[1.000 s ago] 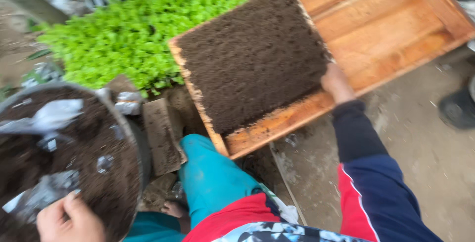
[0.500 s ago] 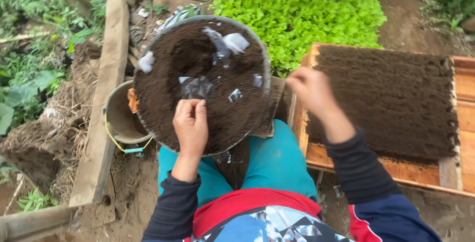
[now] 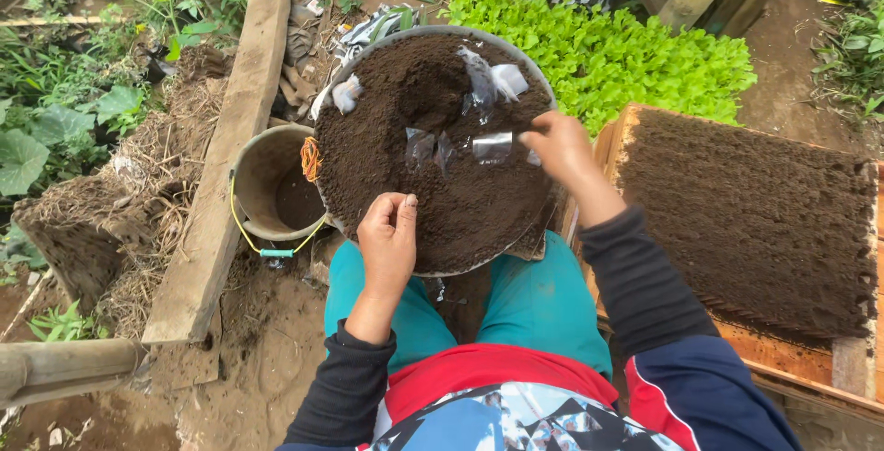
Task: The person scoops soil from a bucket and wraps it into small plastic bags. They then place the wrapped soil bundles onto a wooden tray filled with soil.
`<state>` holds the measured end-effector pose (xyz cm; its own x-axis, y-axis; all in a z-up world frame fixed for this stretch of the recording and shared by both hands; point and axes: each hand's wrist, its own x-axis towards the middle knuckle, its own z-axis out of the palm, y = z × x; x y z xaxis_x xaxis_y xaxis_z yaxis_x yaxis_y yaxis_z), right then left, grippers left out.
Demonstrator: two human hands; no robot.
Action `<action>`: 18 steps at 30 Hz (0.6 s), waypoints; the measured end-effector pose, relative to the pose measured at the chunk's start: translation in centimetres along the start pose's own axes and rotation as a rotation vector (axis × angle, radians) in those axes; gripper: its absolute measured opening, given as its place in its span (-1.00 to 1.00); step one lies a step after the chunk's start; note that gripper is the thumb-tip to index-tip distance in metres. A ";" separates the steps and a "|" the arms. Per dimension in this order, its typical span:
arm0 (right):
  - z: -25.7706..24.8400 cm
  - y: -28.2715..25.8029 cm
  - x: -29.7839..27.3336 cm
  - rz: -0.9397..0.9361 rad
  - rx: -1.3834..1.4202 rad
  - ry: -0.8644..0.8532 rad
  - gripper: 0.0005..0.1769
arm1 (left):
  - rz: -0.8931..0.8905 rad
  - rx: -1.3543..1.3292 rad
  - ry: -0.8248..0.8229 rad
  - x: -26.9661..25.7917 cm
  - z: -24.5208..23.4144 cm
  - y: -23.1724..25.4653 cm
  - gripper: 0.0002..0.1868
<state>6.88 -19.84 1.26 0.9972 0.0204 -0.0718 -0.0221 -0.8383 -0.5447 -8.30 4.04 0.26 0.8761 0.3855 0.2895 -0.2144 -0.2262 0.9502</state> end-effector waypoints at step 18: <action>6.8 -2.8 -0.7 -0.275 0.165 -0.269 -0.74 | -0.137 -0.112 -0.065 -0.1 2.6 -0.3 -0.81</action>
<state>5.77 -13.77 -2.83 0.9139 0.3910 -0.1088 0.2093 -0.6836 -0.6992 -7.19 1.72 -0.37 0.9256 0.3469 0.1517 -0.1346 -0.0731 0.9882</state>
